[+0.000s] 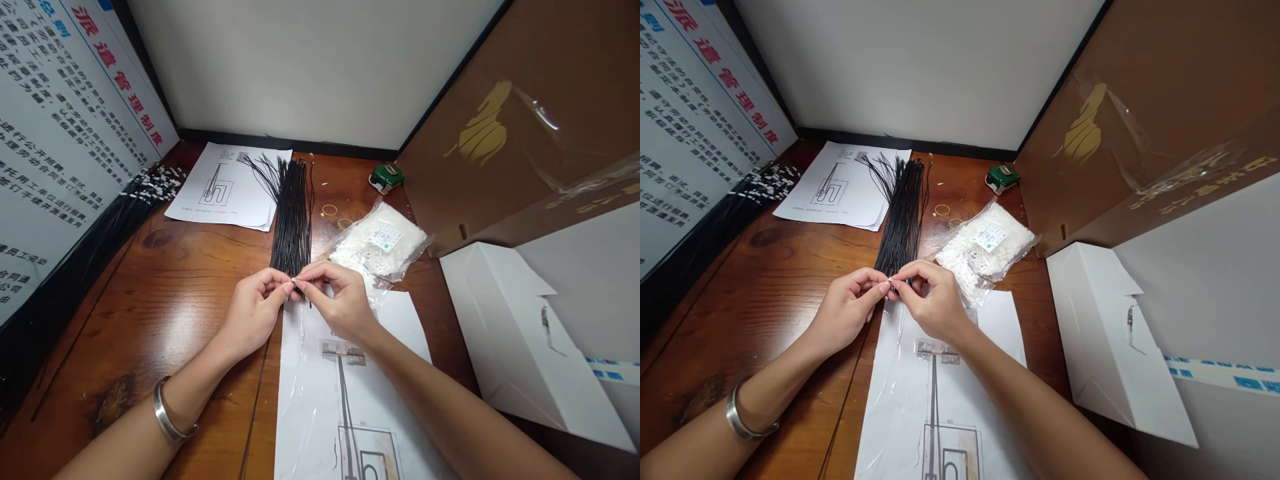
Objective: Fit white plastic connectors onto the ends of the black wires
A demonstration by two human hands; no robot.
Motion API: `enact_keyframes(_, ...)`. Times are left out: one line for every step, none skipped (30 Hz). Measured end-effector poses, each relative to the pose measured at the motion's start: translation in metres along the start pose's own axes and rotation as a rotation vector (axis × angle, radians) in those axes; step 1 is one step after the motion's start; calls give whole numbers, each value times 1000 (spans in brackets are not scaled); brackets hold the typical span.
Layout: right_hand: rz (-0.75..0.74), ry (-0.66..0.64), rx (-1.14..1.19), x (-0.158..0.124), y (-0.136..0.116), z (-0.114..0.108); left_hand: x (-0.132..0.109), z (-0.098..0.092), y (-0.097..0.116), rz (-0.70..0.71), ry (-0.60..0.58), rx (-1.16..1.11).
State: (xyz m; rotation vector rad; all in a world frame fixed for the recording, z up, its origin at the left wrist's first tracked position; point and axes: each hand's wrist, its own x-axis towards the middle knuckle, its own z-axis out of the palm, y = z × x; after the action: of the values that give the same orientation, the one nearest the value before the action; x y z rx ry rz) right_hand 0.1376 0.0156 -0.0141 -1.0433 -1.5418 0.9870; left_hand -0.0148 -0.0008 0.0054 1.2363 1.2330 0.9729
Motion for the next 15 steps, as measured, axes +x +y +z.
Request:
enact_keyframes(-1, -1, 1, 0, 0, 0, 0, 0, 0, 0, 1, 0)
enact_keyframes(0, -1, 2, 0, -1, 0, 0, 0, 0, 0, 4, 1)
enact_keyframes(0, 3, 3, 0, -1, 1, 0, 0, 0, -1, 7, 2)
enact_keyframes(2, 11, 6, 0, -1, 1, 0, 0, 0, -4, 11, 4)
enact_keyframes(5, 22, 8, 0, -1, 1, 1, 0, 0, -7, 15, 4)
enact_keyframes(9, 34, 11, -1, 0, 2, 1, 0, 1, -12, 19, 6)
enact_keyframes(15, 48, 12, -1, 0, 2, 1, 1, 1, -19, 21, 9)
enact_keyframes(19, 62, 12, -2, 0, 3, 1, 1, 1, -27, 23, 12)
enact_keyframes(21, 75, 11, -2, 1, 3, 1, 1, 2, -35, 24, 17)
enact_keyframes(20, 84, 7, -2, 1, 2, 1, 1, 3, -40, 25, 21)
enact_keyframes(15, 91, 0, -2, 2, 2, 1, 2, 3, -43, 26, 25)
enact_keyframes(6, 95, -11, -2, 2, 2, 1, 2, 4, -43, 27, 27)
enact_keyframes(-3, 97, -26, -2, 2, 1, 0, 2, 5, -41, 28, 27)
enact_keyframes(-10, 95, -43, -2, 2, 1, 0, 2, 6, -37, 29, 25)
enact_keyframes(-14, 91, -63, -2, 2, 0, 0, 2, 6, -34, 30, 23)
